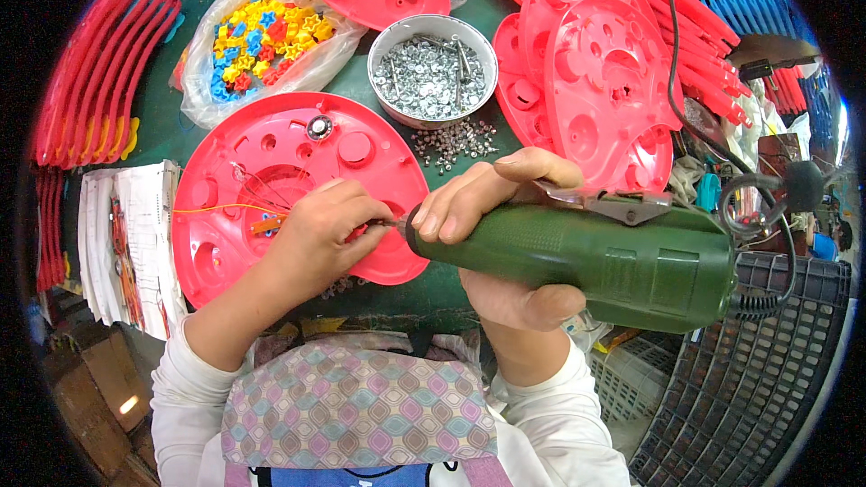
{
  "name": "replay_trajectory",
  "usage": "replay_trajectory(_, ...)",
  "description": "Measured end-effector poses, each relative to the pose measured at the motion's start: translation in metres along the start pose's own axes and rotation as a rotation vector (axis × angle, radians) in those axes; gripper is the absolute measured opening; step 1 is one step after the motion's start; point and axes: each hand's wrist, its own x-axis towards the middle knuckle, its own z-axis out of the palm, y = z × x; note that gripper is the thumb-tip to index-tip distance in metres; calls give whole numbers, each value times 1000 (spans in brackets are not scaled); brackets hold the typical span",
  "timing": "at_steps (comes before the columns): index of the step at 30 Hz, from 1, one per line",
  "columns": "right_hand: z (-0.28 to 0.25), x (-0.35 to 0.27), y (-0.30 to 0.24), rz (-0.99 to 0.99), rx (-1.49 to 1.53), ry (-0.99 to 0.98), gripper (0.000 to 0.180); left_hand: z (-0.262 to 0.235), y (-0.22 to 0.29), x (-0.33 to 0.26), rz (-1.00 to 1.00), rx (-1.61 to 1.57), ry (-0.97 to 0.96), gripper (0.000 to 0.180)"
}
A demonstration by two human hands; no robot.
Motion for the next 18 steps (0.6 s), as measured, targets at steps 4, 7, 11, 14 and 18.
replay_trajectory(4,1,-1,-4,23,0,-30,100,-1,5,0,15,83,-5,13)
replay_trajectory(7,-1,-3,-8,77,27,-45,102,-2,8,-2,-21,93,-10,14)
replay_trajectory(11,6,-3,-10,89,3,-54,101,-5,8,-5,-14,79,-15,14)
replay_trajectory(14,13,-3,-12,110,-21,-59,98,-8,7,-8,-10,73,-8,14)
replay_trajectory(18,18,-2,-12,126,-11,-67,96,-11,5,-11,-17,80,-6,14)
